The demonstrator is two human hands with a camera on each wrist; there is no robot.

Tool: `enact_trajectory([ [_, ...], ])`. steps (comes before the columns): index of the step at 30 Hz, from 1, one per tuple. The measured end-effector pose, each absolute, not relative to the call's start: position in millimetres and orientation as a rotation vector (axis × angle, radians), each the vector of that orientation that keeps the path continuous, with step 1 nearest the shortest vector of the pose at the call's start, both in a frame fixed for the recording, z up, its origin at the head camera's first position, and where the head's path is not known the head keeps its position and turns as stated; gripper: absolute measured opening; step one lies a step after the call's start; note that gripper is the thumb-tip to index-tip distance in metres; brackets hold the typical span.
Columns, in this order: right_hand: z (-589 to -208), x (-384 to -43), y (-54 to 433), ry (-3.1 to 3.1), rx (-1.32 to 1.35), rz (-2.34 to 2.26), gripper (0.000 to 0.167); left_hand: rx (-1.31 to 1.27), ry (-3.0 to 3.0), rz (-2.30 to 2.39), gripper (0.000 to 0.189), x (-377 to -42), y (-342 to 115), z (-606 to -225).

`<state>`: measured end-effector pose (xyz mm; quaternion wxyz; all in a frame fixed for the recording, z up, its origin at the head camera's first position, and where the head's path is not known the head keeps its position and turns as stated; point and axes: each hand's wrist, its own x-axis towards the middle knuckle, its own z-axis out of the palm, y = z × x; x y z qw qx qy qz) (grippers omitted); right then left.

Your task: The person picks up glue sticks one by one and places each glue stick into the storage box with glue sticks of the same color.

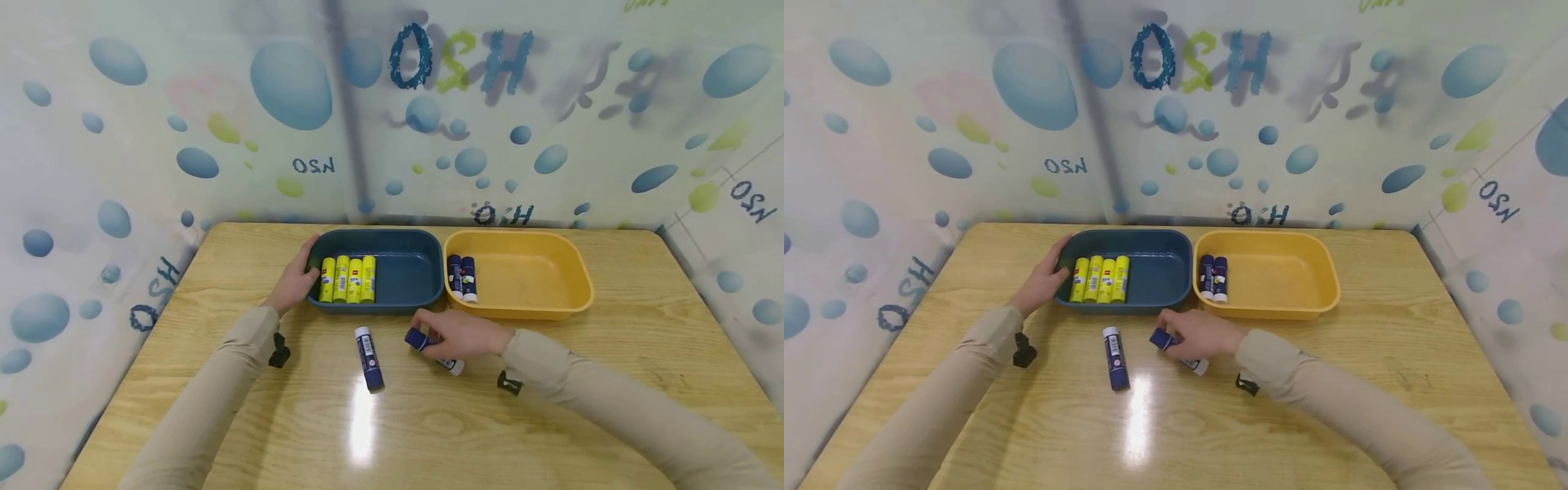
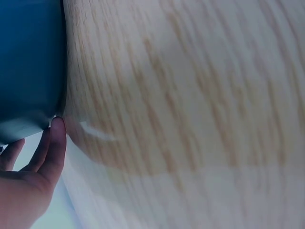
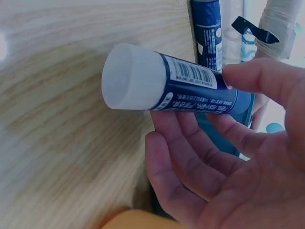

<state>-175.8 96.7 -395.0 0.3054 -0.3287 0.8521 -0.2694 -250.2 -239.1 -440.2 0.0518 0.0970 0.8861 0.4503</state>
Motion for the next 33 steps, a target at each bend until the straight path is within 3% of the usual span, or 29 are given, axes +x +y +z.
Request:
enact_trajectory([
  [14,-385.1,-182.9,110.1,2.320,-1.001,-0.761,0.031,0.293,2.692,1.370,0.067,-248.3,-240.0,-439.4],
  [33,-369.8,-189.9,129.5,2.384,-0.895,-0.836,0.031,0.286,2.695,1.363,0.066,-250.8,-240.6,-441.1],
])
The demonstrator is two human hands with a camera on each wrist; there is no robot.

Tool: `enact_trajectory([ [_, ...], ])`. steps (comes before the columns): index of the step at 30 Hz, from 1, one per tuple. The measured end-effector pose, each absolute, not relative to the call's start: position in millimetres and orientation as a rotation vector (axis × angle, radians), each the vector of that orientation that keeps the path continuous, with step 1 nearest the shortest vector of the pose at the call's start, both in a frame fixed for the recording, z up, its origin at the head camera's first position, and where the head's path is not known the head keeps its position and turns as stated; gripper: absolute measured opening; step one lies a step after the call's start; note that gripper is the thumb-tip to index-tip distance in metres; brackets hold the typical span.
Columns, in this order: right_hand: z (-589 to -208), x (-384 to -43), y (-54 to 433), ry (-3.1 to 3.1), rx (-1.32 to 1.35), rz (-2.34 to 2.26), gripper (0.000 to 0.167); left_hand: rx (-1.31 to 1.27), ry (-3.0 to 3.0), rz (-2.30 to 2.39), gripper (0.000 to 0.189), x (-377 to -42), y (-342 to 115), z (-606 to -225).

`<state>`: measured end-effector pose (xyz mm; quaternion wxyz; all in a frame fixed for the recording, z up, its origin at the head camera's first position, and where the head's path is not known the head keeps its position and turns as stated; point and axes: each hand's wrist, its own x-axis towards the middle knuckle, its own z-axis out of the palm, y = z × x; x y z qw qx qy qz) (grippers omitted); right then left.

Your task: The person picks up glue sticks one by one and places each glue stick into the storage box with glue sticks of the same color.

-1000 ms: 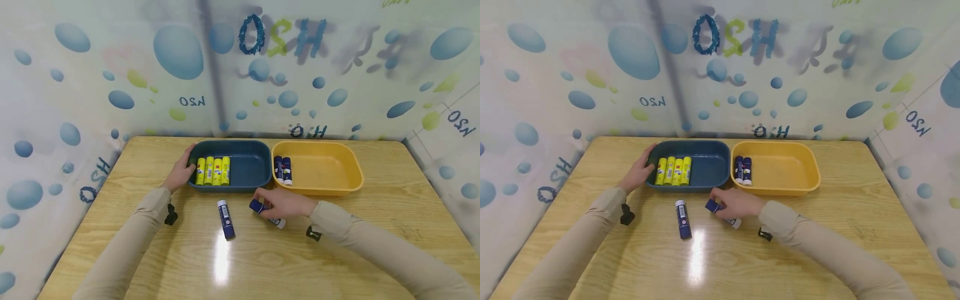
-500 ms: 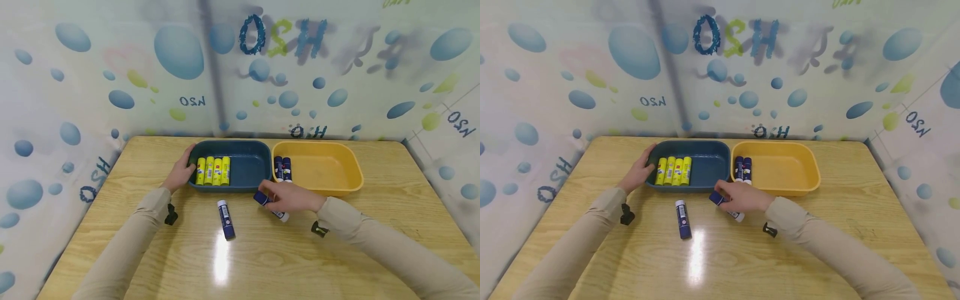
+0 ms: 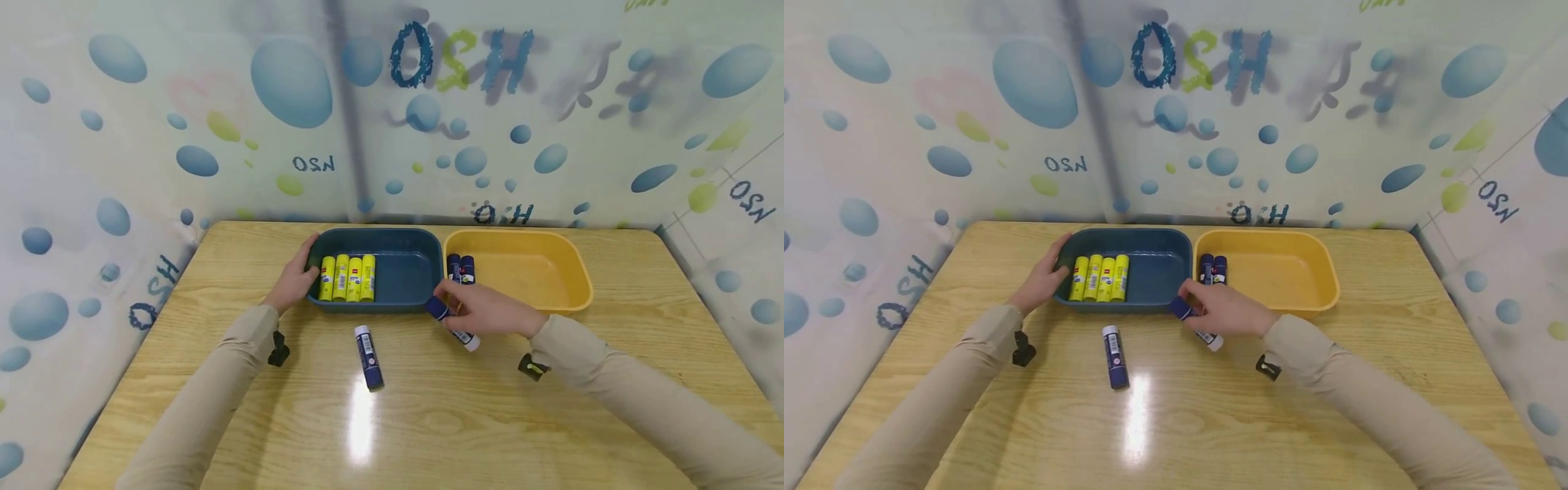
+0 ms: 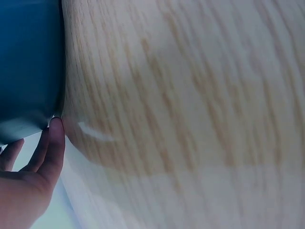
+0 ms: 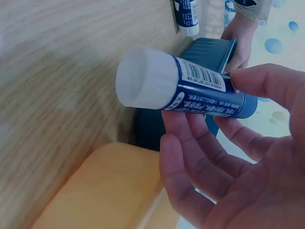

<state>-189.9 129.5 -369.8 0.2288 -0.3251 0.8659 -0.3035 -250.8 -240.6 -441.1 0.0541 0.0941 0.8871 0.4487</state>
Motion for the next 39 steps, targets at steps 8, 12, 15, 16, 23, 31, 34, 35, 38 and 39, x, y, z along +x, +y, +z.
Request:
enact_trajectory([
  [8,-360.7,-194.8,134.2,2.415,-0.830,-0.811,0.033,0.286,2.692,1.369,0.066,-251.8,-241.2,-442.4],
  [12,-358.5,-198.1,137.2,2.428,-0.825,-0.829,0.033,0.287,2.689,1.375,0.066,-251.5,-241.5,-442.7],
  [15,-357.4,-200.2,138.6,2.457,-0.814,-0.844,0.033,0.287,2.687,1.376,0.066,-251.1,-241.6,-442.7],
  [16,-357.0,-201.0,138.9,2.471,-0.809,-0.850,0.032,0.288,2.689,1.376,0.066,-251.0,-241.6,-442.7],
  [23,-355.0,-210.5,143.6,2.560,-0.796,-0.865,0.032,0.291,2.691,1.373,0.066,-251.6,-241.2,-442.4],
  [31,-349.6,-221.3,149.1,2.583,-0.716,-0.836,0.036,0.284,2.685,1.374,0.066,-250.6,-240.4,-440.1],
  [34,-347.4,-224.8,149.9,2.604,-0.703,-0.808,0.037,0.283,2.680,1.381,0.066,-250.6,-240.4,-440.2],
  [35,-346.7,-225.9,150.2,2.610,-0.698,-0.803,0.037,0.285,2.678,1.384,0.066,-250.8,-240.6,-440.4],
  [38,-345.0,-230.3,151.9,2.626,-0.679,-0.795,0.037,0.286,2.675,1.389,0.066,-250.7,-240.8,-440.5],
  [39,-344.7,-232.2,152.5,2.630,-0.667,-0.793,0.038,0.284,2.674,1.389,0.066,-250.5,-240.8,-440.5],
])
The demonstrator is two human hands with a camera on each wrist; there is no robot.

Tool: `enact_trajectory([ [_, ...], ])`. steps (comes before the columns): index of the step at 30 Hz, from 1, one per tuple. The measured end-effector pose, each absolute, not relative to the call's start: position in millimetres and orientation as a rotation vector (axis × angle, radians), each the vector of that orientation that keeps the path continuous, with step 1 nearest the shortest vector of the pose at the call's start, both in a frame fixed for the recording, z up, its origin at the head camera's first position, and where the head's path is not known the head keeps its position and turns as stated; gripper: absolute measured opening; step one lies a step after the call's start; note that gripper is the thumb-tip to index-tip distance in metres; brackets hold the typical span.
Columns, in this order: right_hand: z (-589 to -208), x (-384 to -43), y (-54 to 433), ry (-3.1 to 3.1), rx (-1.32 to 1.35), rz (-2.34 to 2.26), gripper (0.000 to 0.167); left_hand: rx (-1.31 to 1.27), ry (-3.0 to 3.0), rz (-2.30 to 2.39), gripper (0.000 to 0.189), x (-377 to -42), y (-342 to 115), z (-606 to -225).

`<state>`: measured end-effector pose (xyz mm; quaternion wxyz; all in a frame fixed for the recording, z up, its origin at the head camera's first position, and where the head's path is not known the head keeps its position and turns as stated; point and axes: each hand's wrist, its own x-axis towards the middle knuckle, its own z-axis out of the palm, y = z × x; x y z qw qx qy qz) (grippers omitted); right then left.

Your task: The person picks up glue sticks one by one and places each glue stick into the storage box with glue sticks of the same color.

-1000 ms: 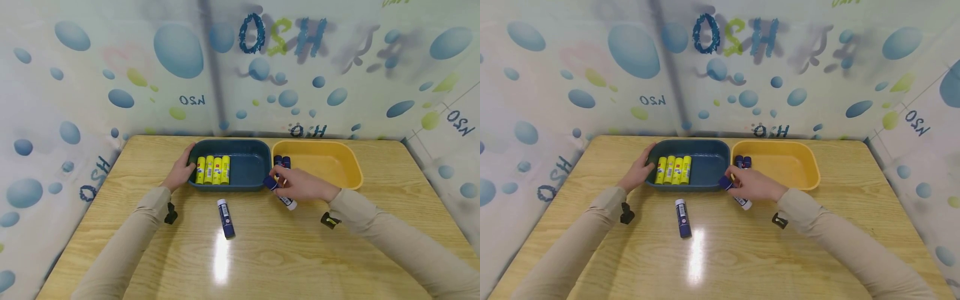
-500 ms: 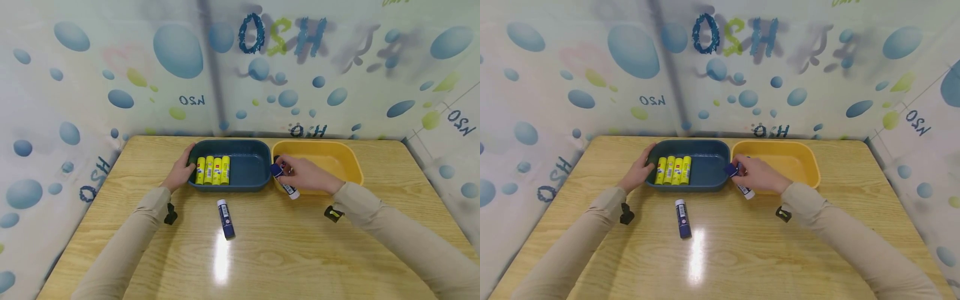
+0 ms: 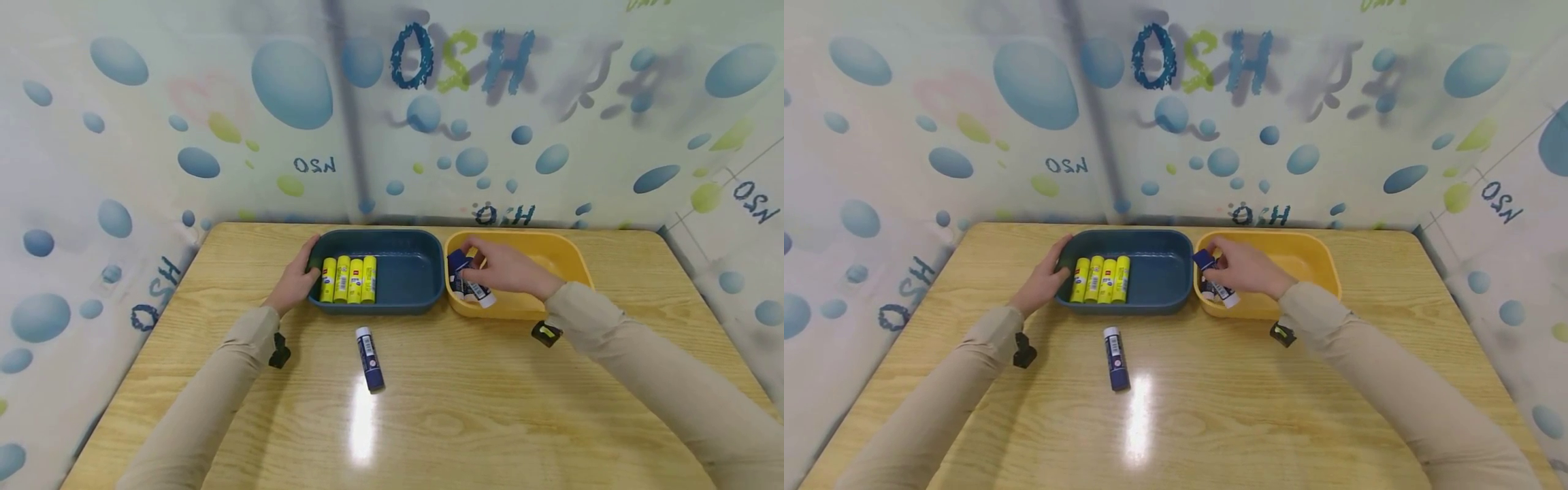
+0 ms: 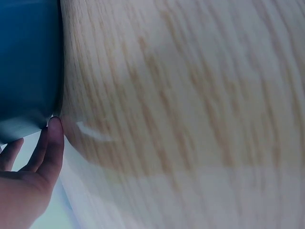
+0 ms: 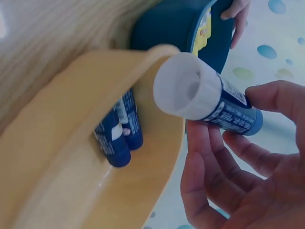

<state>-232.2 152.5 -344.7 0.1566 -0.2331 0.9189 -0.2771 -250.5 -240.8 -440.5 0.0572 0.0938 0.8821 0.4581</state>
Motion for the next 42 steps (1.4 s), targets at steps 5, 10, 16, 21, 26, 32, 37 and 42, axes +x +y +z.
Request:
enact_trajectory([
  [5,-346.5,-246.8,158.4,2.646,-0.617,-0.787,0.040,0.279,2.685,1.382,0.066,-249.5,-240.0,-439.5],
  [10,-350.5,-261.2,165.4,2.676,-0.562,-0.758,0.039,0.288,2.676,1.388,0.066,-249.8,-240.6,-439.9],
  [16,-356.1,-273.0,171.0,2.694,-0.475,-0.686,0.035,0.295,2.677,1.394,0.067,-251.1,-241.9,-442.3],
  [21,-360.4,-282.3,174.1,2.603,-0.387,-0.610,0.036,0.285,2.689,1.375,0.066,-251.6,-241.8,-442.7],
  [26,-364.0,-291.2,175.7,2.486,-0.332,-0.533,0.039,0.273,2.699,1.367,0.066,-251.2,-241.1,-442.0],
  [32,-370.6,-297.9,172.9,2.401,-0.213,-0.470,0.030,0.273,2.688,1.379,0.066,-251.0,-240.4,-442.3],
  [37,-373.9,-297.1,169.1,2.343,-0.137,-0.482,0.024,0.278,2.682,1.385,0.067,-250.8,-239.7,-442.9],
  [42,-375.6,-297.0,167.3,2.357,-0.120,-0.494,0.025,0.274,2.689,1.387,0.067,-251.6,-240.3,-443.4],
])
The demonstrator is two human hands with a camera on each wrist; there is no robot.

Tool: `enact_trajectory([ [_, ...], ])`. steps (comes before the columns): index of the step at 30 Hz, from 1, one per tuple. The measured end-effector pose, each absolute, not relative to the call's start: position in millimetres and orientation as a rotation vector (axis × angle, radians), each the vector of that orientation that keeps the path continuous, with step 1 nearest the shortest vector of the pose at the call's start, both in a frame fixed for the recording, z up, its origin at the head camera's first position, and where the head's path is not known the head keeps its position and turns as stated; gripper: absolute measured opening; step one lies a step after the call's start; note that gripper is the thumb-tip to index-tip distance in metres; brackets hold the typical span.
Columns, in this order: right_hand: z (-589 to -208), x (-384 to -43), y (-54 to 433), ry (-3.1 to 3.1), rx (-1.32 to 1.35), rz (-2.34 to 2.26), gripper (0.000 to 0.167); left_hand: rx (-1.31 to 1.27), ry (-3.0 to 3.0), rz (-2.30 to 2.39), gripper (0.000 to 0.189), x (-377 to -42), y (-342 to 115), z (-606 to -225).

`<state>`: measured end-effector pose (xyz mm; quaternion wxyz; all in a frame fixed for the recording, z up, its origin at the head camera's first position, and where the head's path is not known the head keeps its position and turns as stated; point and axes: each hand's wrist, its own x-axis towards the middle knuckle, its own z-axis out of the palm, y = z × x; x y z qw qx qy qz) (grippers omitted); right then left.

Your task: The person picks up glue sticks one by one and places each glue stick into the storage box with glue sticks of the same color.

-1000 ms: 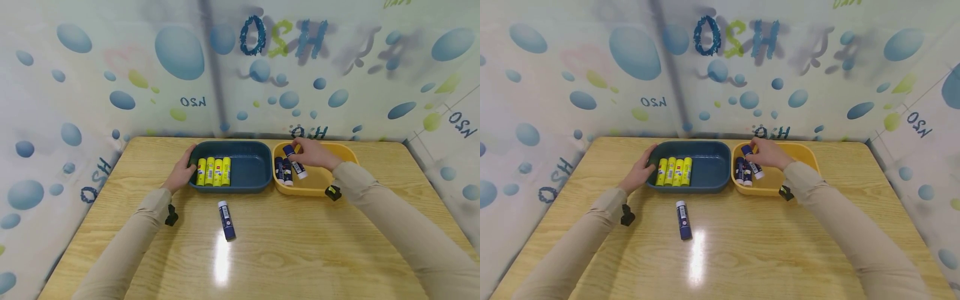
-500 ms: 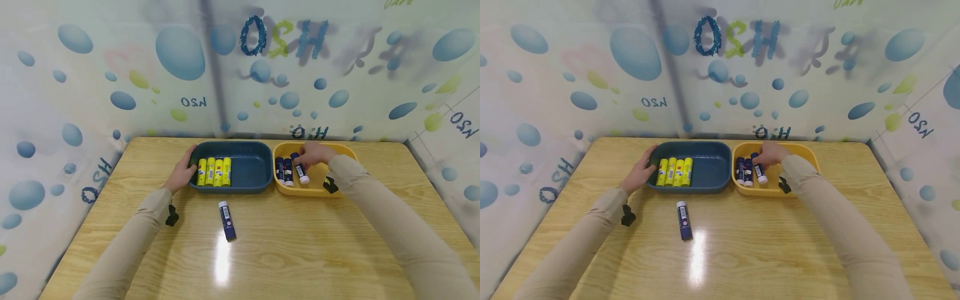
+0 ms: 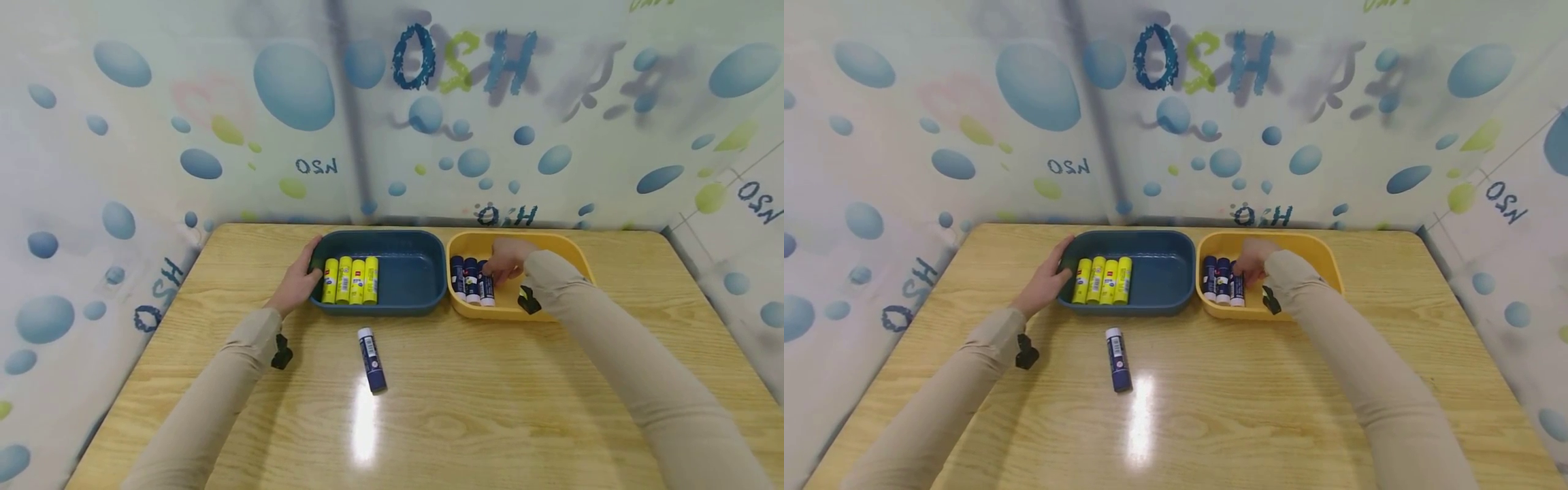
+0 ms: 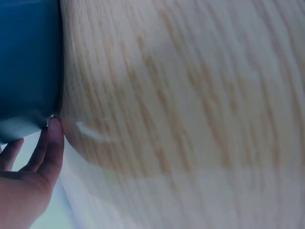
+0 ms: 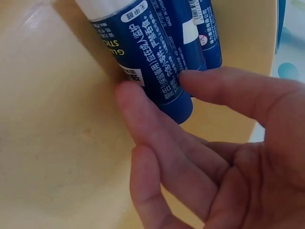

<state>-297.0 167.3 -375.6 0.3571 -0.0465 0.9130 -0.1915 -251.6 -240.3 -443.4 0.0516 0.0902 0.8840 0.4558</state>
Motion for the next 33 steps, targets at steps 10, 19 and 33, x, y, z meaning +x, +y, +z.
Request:
enact_trajectory([
  [10,-369.8,-290.0,168.4,2.389,-0.113,-0.510,0.038,0.288,2.690,1.396,0.066,-252.2,-239.3,-442.3],
  [19,-354.6,-273.3,160.4,2.440,-0.259,-0.426,0.036,0.264,2.696,1.384,0.065,-251.5,-238.8,-439.9],
  [33,-340.3,-242.5,133.7,2.466,-0.593,-0.376,0.015,0.272,2.699,1.378,0.066,-251.3,-240.3,-442.5],
])
